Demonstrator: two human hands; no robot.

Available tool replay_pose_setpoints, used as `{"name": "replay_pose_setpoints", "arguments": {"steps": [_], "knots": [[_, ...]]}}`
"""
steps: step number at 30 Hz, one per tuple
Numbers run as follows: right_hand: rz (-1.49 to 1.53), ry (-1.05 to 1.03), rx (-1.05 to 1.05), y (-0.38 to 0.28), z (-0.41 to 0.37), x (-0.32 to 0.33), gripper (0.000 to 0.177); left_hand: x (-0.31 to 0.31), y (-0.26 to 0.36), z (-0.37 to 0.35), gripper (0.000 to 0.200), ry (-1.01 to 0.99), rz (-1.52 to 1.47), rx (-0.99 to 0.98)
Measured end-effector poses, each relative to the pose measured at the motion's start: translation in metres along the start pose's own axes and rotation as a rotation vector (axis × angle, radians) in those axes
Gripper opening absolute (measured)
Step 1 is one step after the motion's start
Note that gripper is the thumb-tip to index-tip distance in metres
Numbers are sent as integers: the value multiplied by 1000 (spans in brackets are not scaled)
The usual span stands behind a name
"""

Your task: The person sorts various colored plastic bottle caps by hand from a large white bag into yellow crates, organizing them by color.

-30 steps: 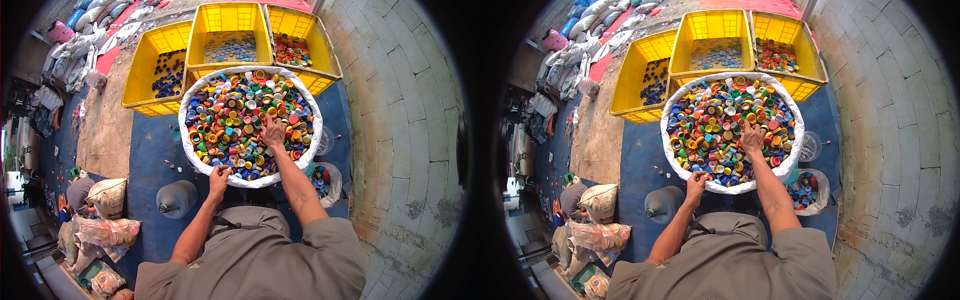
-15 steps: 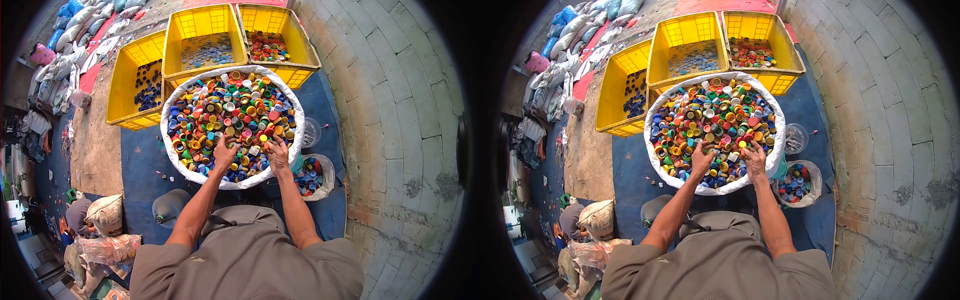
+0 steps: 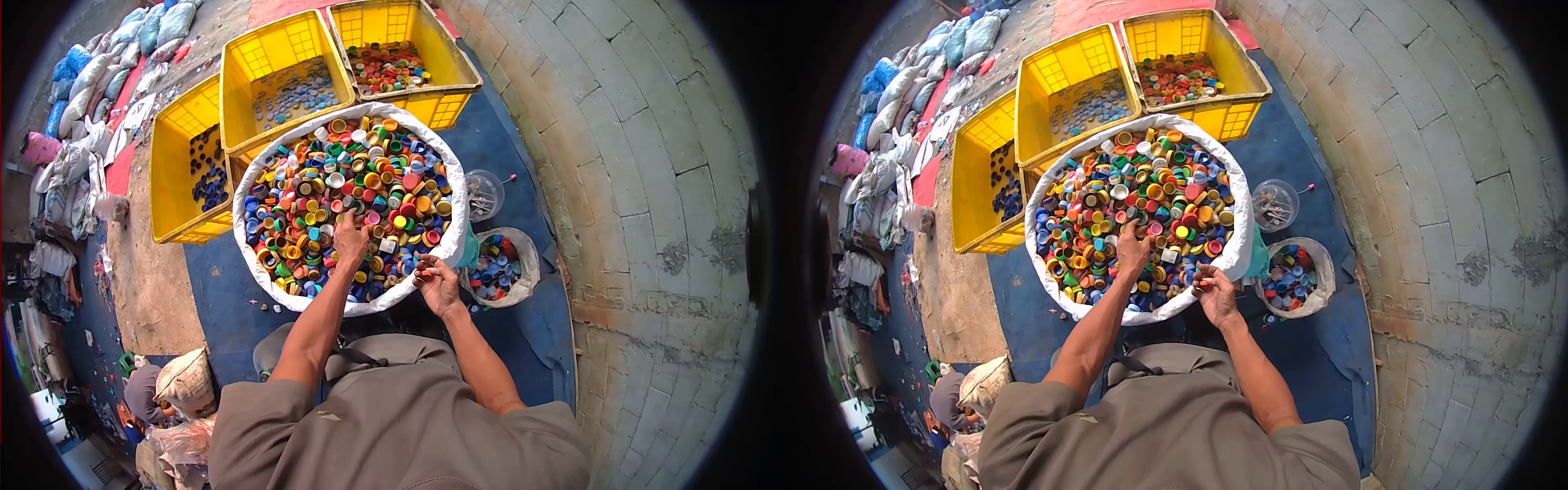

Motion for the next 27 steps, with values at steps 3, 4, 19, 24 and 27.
{"name": "replay_pose_setpoints", "arguments": {"steps": [3, 4, 19, 24, 27], "knots": [[-14, 16, -16, 4, -3, 0, 35, -1, -3, -2, 57, 21, -2, -1], [-14, 15, -23, 5, -2, -1, 34, 1, -2, -3, 57, 31, 4, 12], [-112, -5, -6, 8, -3, 5, 33, 1, 21, -15, 43, 137, 243, -218], [-125, 5, -25, 10, -5, 8, 32, 8, 33, -20, 38, 129, 194, -354], [-147, 4, -32, 11, -3, 7, 32, 2, 27, -15, 43, 95, 182, -273]]}}
Point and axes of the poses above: each hand's wrist, its own z-axis towards the middle knuckle, its own x-axis out of the back of the hand, y = z × x, the point moved 8 cm from there along z, towards the middle knuckle, and after that the axes turned 7 degrees about x, right-handed, at the moved point
